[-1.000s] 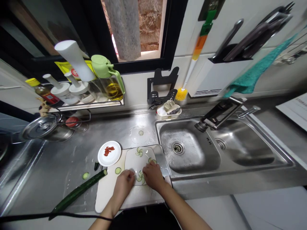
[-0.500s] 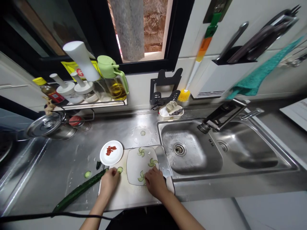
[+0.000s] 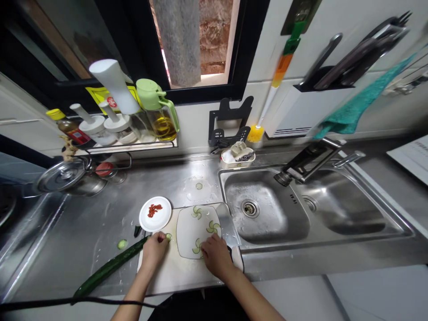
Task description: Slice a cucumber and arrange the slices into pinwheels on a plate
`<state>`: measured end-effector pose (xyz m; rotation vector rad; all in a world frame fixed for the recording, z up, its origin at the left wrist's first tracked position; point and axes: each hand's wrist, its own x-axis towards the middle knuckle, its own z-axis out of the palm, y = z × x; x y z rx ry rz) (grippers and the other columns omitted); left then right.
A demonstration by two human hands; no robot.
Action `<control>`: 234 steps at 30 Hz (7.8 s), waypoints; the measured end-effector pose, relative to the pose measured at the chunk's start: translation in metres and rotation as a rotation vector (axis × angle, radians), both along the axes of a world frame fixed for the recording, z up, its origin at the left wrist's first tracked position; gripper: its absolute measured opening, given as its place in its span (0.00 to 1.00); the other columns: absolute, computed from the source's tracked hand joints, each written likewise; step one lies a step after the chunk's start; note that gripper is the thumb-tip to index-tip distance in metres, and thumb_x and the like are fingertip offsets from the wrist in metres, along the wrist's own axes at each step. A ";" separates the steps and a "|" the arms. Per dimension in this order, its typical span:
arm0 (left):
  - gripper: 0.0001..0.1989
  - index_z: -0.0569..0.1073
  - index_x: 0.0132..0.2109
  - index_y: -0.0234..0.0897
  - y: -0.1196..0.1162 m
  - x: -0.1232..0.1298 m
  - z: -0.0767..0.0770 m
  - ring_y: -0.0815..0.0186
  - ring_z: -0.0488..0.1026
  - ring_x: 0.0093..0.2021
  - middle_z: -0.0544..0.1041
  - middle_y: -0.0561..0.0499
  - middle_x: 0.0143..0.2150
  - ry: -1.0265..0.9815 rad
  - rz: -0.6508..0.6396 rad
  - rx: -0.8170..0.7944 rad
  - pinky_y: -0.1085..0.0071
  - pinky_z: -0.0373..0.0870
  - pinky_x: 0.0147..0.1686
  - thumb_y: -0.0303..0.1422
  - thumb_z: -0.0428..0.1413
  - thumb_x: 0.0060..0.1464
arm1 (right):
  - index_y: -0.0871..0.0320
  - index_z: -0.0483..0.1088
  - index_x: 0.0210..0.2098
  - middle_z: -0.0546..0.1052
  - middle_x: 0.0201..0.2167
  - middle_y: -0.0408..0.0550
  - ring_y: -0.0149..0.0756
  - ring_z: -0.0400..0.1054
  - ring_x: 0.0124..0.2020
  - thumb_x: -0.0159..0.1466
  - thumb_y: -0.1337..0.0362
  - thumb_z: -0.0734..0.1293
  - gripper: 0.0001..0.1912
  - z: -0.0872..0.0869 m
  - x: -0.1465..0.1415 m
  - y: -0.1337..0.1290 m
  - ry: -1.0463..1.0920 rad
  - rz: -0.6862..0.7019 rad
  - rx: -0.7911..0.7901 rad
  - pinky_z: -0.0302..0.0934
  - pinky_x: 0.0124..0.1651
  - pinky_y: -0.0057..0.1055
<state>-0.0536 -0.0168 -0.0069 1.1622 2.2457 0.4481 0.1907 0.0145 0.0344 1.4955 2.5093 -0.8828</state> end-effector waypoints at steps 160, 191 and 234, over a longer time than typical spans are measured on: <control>0.20 0.74 0.34 0.31 -0.006 0.015 0.025 0.79 0.52 0.18 0.61 0.61 0.17 -1.051 0.251 -0.023 0.79 0.44 0.19 0.43 0.63 0.37 | 0.57 0.70 0.26 0.73 0.25 0.40 0.30 0.65 0.29 0.54 0.70 0.63 0.05 -0.011 -0.071 0.018 0.603 -0.296 -0.244 0.56 0.34 0.25; 0.16 0.75 0.31 0.32 0.023 0.026 0.012 0.76 0.60 0.19 0.69 0.56 0.19 -0.935 0.172 0.052 0.78 0.53 0.22 0.40 0.61 0.37 | 0.56 0.72 0.28 0.75 0.25 0.42 0.32 0.69 0.29 0.53 0.70 0.62 0.07 -0.024 -0.063 0.004 0.620 -0.556 -0.272 0.60 0.35 0.27; 0.06 0.72 0.33 0.37 0.053 0.027 0.013 0.69 0.67 0.32 0.72 0.52 0.30 -0.031 -0.448 0.115 0.75 0.57 0.32 0.25 0.50 0.52 | 0.59 0.68 0.27 0.72 0.29 0.47 0.34 0.64 0.34 0.56 0.78 0.58 0.11 -0.033 -0.085 0.019 0.276 -0.396 -0.021 0.51 0.37 0.27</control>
